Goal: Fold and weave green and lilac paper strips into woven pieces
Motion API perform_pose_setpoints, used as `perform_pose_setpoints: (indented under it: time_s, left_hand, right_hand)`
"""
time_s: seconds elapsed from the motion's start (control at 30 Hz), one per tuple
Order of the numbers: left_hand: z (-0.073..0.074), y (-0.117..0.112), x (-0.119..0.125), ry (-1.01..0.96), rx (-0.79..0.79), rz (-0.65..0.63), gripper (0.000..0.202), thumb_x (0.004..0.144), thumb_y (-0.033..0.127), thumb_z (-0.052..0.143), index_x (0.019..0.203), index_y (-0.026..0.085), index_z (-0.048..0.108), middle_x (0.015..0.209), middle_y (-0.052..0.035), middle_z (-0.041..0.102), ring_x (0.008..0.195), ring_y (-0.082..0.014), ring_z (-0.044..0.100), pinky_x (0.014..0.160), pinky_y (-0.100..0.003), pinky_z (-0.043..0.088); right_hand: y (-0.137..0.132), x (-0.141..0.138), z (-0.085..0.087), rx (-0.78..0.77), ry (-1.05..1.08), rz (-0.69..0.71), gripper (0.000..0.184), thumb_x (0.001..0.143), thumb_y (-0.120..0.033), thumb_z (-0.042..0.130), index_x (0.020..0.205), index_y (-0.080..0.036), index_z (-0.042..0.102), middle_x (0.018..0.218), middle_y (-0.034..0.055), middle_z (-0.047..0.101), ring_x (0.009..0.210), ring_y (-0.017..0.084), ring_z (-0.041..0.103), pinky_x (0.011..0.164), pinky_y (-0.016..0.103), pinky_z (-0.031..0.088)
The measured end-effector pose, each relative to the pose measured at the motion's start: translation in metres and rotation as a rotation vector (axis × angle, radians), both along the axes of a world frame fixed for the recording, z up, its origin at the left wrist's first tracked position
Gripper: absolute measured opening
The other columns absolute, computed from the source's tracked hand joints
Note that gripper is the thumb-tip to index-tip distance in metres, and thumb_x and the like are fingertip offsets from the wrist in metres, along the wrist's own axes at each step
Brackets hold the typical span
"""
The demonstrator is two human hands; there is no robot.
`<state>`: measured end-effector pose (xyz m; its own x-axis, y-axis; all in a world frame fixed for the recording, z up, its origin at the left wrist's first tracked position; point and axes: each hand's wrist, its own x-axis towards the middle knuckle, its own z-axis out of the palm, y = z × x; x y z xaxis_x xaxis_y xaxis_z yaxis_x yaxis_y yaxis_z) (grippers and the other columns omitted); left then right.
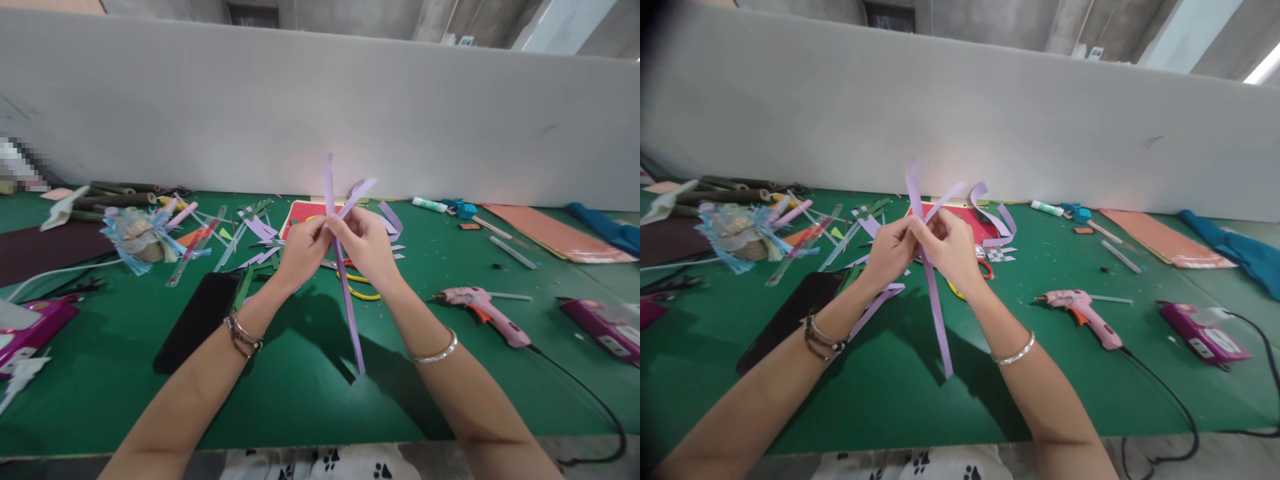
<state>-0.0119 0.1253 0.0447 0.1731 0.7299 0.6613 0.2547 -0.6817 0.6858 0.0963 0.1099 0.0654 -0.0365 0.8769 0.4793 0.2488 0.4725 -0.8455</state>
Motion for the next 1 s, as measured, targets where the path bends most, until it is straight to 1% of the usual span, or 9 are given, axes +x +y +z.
perform_pose_setpoints:
  time_s: [0.07, 0.17, 0.33, 0.47, 0.57, 0.63, 0.77, 0.87, 1.0]
  left_hand:
    - [-0.0007, 0.0008, -0.0005, 0.011, 0.036, 0.036, 0.037, 0.085, 0.035, 0.036, 0.052, 0.018, 0.036, 0.043, 0.0057, 0.035, 0.039, -0.0068, 0.032, 0.04, -0.021, 0.025]
    - [-0.0012, 0.0003, 0.0, -0.001, 0.061, 0.063, 0.037, 0.085, 0.032, 0.036, 0.051, 0.018, 0.032, 0.042, 0.0059, 0.034, 0.039, -0.0066, 0.032, 0.04, -0.021, 0.025]
    - [-0.0007, -0.0037, 0.0032, -0.101, 0.041, 0.063, 0.036, 0.086, 0.033, 0.035, 0.053, 0.018, 0.033, 0.043, 0.006, 0.034, 0.04, -0.0065, 0.034, 0.04, -0.02, 0.027]
    - [0.0002, -0.0043, 0.0035, -0.206, 0.009, 0.095, 0.037, 0.085, 0.036, 0.036, 0.053, 0.019, 0.03, 0.043, 0.0063, 0.033, 0.039, -0.0061, 0.033, 0.039, -0.019, 0.027]
    - [0.0006, -0.0031, 0.0026, -0.16, -0.082, 0.03, 0.034, 0.085, 0.038, 0.036, 0.056, 0.019, 0.035, 0.043, 0.0063, 0.036, 0.038, -0.0065, 0.036, 0.038, -0.02, 0.028]
    - [0.0006, -0.0025, 0.0022, -0.096, -0.088, 0.0, 0.034, 0.085, 0.037, 0.036, 0.057, 0.019, 0.037, 0.043, 0.0061, 0.037, 0.039, -0.0069, 0.036, 0.039, -0.02, 0.028]
    - [0.0012, -0.0027, 0.002, -0.008, 0.027, 0.025, 0.037, 0.086, 0.032, 0.034, 0.051, 0.018, 0.033, 0.044, 0.0053, 0.035, 0.041, -0.007, 0.034, 0.042, -0.021, 0.026]
    - [0.0013, -0.0023, 0.0014, -0.004, 0.031, 0.039, 0.036, 0.086, 0.031, 0.034, 0.052, 0.018, 0.034, 0.045, 0.0053, 0.035, 0.042, -0.0069, 0.034, 0.042, -0.021, 0.026]
    - [-0.0001, -0.0004, 0.0008, -0.028, 0.031, 0.106, 0.035, 0.085, 0.03, 0.036, 0.052, 0.018, 0.032, 0.045, 0.0058, 0.032, 0.042, -0.0071, 0.033, 0.042, -0.021, 0.025]
  right_hand:
    - [0.0003, 0.0002, -0.0006, 0.033, -0.061, -0.003, 0.025, 0.075, -0.033, 0.052, 0.059, -0.017, 0.042, 0.052, -0.0051, 0.04, 0.048, 0.005, 0.036, 0.045, 0.02, 0.028]
    - [0.0016, 0.0009, -0.0018, 0.008, -0.021, 0.039, 0.024, 0.079, -0.031, 0.046, 0.06, -0.017, 0.041, 0.05, -0.0065, 0.034, 0.045, 0.005, 0.032, 0.043, 0.019, 0.026]
    - [0.0003, -0.0014, -0.0012, -0.097, 0.116, 0.114, 0.021, 0.081, -0.027, 0.042, 0.062, -0.018, 0.041, 0.047, -0.0083, 0.031, 0.038, 0.003, 0.028, 0.038, 0.018, 0.022]
    - [-0.0039, -0.0059, 0.0018, -0.215, 0.193, 0.121, 0.026, 0.082, -0.025, 0.042, 0.057, -0.019, 0.037, 0.04, -0.0098, 0.029, 0.031, 0.003, 0.026, 0.032, 0.017, 0.019]
    - [-0.004, -0.007, 0.0023, -0.199, 0.224, 0.095, 0.029, 0.082, -0.027, 0.044, 0.055, -0.019, 0.035, 0.038, -0.0102, 0.028, 0.03, 0.002, 0.026, 0.031, 0.017, 0.018]
    - [-0.0022, -0.0059, 0.0012, -0.159, 0.249, 0.073, 0.031, 0.081, -0.03, 0.045, 0.055, -0.019, 0.035, 0.038, -0.0101, 0.028, 0.031, 0.002, 0.025, 0.031, 0.017, 0.017]
    - [0.0009, -0.0022, -0.0016, -0.104, 0.25, 0.048, 0.031, 0.079, -0.035, 0.048, 0.055, -0.018, 0.036, 0.04, -0.0097, 0.028, 0.033, 0.002, 0.025, 0.033, 0.018, 0.018]
    - [-0.0002, -0.0009, -0.0015, -0.116, 0.19, 0.091, 0.028, 0.074, -0.037, 0.054, 0.059, -0.017, 0.042, 0.044, -0.009, 0.033, 0.036, 0.002, 0.028, 0.035, 0.018, 0.02]
    - [-0.0031, -0.0023, 0.0008, -0.141, 0.168, 0.131, 0.025, 0.078, -0.031, 0.05, 0.058, -0.017, 0.042, 0.043, -0.0093, 0.032, 0.036, 0.002, 0.028, 0.034, 0.017, 0.02]
